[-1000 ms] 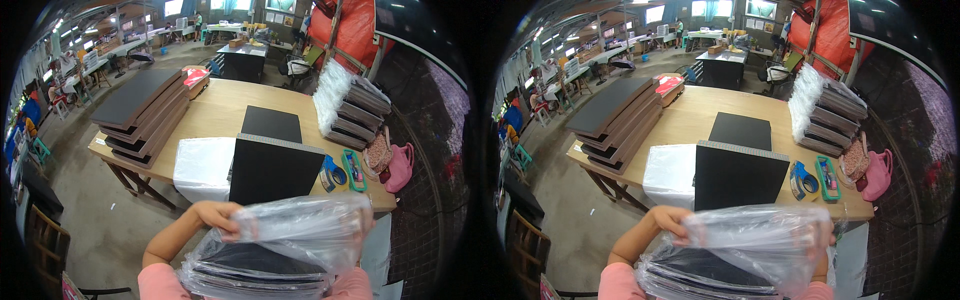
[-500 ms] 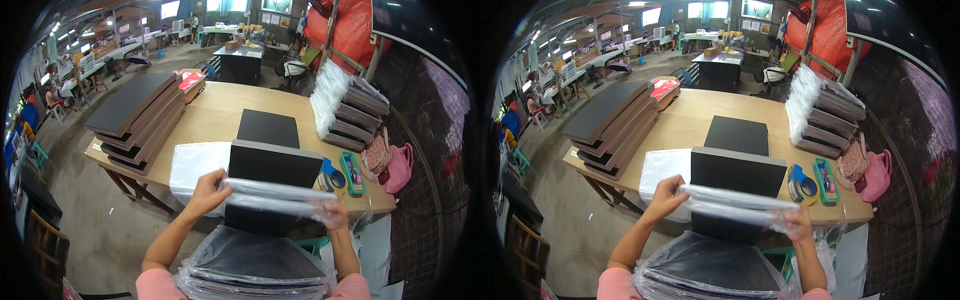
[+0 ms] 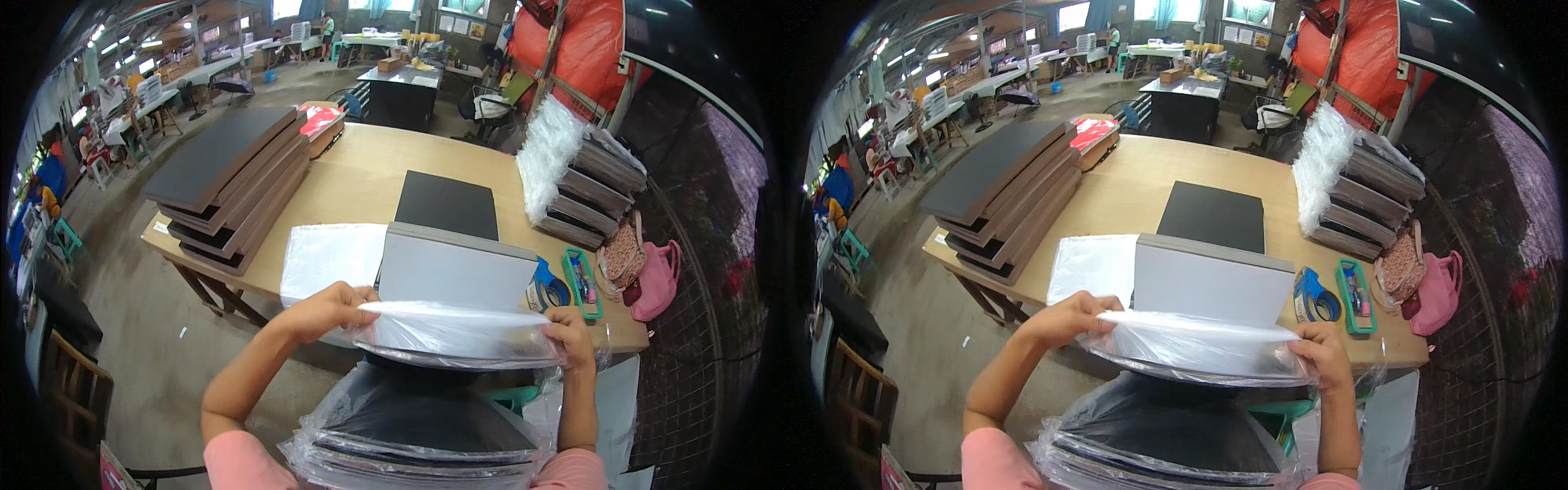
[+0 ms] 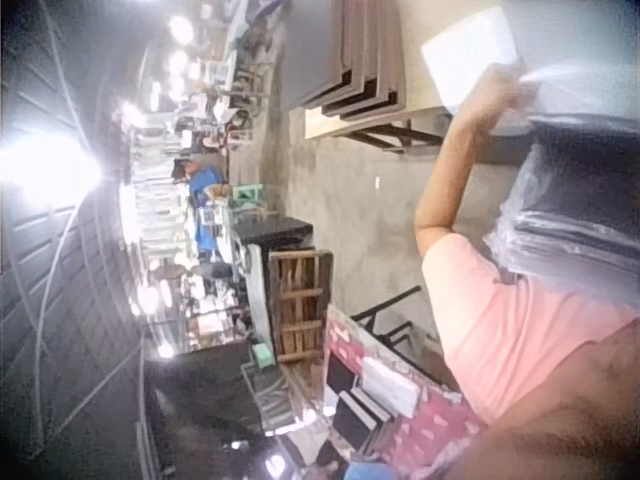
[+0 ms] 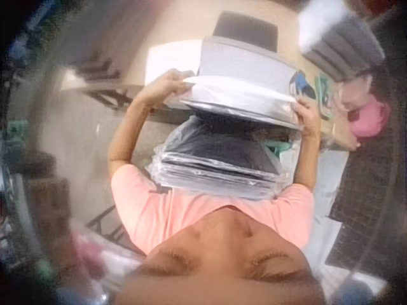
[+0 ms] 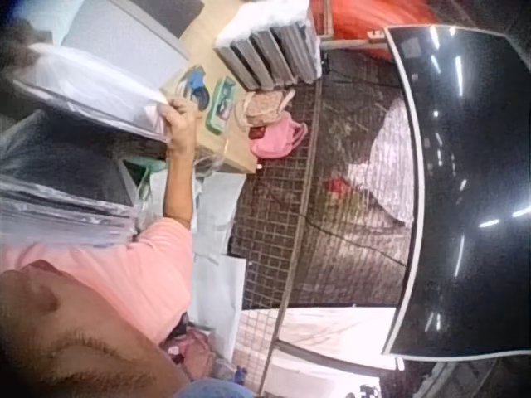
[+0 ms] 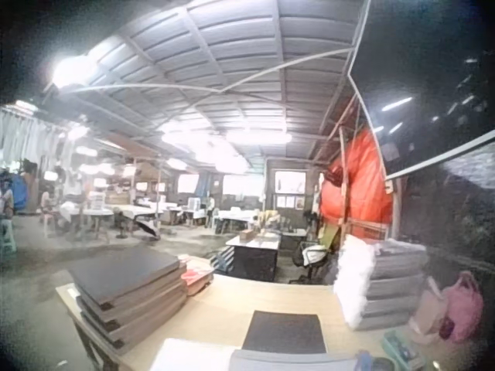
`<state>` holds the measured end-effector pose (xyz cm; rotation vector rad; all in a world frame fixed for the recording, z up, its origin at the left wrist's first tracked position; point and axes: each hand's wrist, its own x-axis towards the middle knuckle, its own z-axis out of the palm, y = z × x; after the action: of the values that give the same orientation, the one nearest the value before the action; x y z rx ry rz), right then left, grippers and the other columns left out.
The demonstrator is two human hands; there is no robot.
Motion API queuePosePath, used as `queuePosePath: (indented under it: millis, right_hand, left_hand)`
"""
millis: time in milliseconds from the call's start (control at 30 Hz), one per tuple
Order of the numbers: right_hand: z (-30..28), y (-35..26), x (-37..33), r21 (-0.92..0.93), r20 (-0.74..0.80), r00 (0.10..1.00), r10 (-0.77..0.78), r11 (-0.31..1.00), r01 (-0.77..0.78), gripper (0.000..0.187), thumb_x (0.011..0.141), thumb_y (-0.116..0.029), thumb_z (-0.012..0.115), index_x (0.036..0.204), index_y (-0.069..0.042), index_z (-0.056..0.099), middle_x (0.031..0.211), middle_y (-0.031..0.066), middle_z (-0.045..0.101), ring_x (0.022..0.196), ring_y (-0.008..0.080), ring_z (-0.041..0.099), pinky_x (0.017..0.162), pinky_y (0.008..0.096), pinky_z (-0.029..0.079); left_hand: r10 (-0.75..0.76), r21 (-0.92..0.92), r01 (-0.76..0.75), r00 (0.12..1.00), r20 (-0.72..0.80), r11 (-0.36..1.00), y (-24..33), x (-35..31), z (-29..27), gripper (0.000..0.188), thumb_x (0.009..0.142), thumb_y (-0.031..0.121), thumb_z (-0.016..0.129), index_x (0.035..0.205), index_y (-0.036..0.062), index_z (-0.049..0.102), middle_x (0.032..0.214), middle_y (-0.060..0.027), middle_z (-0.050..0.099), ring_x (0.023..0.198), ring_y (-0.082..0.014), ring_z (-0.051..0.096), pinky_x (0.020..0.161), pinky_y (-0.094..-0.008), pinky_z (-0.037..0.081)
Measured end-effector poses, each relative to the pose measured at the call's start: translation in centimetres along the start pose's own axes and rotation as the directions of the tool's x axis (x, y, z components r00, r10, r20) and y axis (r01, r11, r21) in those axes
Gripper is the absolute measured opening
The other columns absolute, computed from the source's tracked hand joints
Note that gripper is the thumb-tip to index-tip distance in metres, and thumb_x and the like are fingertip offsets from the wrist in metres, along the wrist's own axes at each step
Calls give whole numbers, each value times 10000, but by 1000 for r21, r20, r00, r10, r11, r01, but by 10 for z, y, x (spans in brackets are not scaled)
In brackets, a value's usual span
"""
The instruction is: The person places black book covers into individual clear plastic sleeves and then stacks the sleeved covers on top of a pile.
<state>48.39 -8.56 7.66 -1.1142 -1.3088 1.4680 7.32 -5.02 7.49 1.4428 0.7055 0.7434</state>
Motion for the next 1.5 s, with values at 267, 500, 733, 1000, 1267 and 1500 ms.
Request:
queuePosePath:
  millis: [267,500,733,1000,1267,1500]
  right_hand:
    - [20,108,-34,419,-89,986,144,903,-94,251,775,-170,682,933,25,670,901,93,652,806,156,591,764,263,447]
    - [-4,232,-51,82,-20,898,439,896,-437,138,763,-135,664,762,3,666,652,25,609,549,103,533,522,231,400]
    - [-38,331,-48,-37,-240,913,329,937,-347,251,735,-233,739,700,3,662,625,29,604,559,112,545,509,264,421]
    - [-77,281,-22,-510,-58,948,313,807,-298,324,743,-304,753,724,10,673,631,33,620,569,102,545,514,273,427]
    - [-2,93,-37,212,482,796,-367,930,300,482,809,-466,653,962,-10,683,999,173,644,1090,310,516,969,470,360]
    - [6,166,-94,79,484,825,-292,953,291,469,848,-383,602,1149,-25,576,1243,226,500,1234,336,420,1043,472,278]
  left_hand:
    - [-460,-661,440,873,159,608,-149,-27,-36,152,871,190,649,899,44,617,692,19,575,528,-23,490,424,-142,386]
    - [-627,-605,467,776,-68,644,-272,-54,10,231,906,259,607,902,28,612,690,-5,614,562,-72,576,483,-181,495]
    - [-545,98,540,838,28,836,-207,-32,-17,357,906,372,585,965,28,663,730,-57,651,621,-116,614,545,-234,486]
    - [491,639,536,411,-768,551,-160,39,-152,163,851,211,597,919,108,704,998,-113,589,934,-312,563,775,-413,468]
    - [696,807,266,408,-590,528,-104,35,-95,678,652,131,764,1273,98,493,1227,-134,451,1143,-316,455,937,-428,413]
    - [46,186,-132,913,404,974,-51,-135,34,1433,357,774,703,1453,53,124,1497,-171,132,1412,-337,26,1102,-538,-7]
